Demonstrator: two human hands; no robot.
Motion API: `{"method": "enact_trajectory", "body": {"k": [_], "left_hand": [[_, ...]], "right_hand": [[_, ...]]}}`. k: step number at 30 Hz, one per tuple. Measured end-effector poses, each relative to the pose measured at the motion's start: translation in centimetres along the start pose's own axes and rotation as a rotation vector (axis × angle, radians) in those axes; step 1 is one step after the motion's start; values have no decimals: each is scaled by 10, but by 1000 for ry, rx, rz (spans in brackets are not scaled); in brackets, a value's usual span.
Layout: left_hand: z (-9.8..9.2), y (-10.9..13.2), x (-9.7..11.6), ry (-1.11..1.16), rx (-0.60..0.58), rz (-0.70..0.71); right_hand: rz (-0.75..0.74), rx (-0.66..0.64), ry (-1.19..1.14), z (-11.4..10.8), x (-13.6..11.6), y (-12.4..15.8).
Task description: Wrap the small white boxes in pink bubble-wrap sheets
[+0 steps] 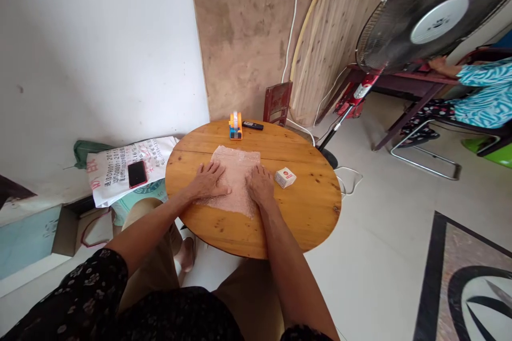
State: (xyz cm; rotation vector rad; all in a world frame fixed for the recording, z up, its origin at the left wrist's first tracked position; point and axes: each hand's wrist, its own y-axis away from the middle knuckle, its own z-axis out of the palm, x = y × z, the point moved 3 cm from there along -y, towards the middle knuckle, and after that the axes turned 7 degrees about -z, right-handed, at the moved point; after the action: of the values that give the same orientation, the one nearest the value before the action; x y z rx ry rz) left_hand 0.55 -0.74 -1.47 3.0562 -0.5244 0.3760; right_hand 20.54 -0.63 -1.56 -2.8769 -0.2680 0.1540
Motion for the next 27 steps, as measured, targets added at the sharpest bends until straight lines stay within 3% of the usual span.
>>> {"method": "enact_trajectory", "body": {"k": [10,21,27], "left_hand": [[-3,6,0,24,122,18],[-2,0,-4,44,56,-40],[-9,26,16,-37,102,73]], "right_hand": [[22,-9,7,2,1,-2],[0,-56,-20,10,15,-8],[-6,0,-34,12,14,-5]]}}
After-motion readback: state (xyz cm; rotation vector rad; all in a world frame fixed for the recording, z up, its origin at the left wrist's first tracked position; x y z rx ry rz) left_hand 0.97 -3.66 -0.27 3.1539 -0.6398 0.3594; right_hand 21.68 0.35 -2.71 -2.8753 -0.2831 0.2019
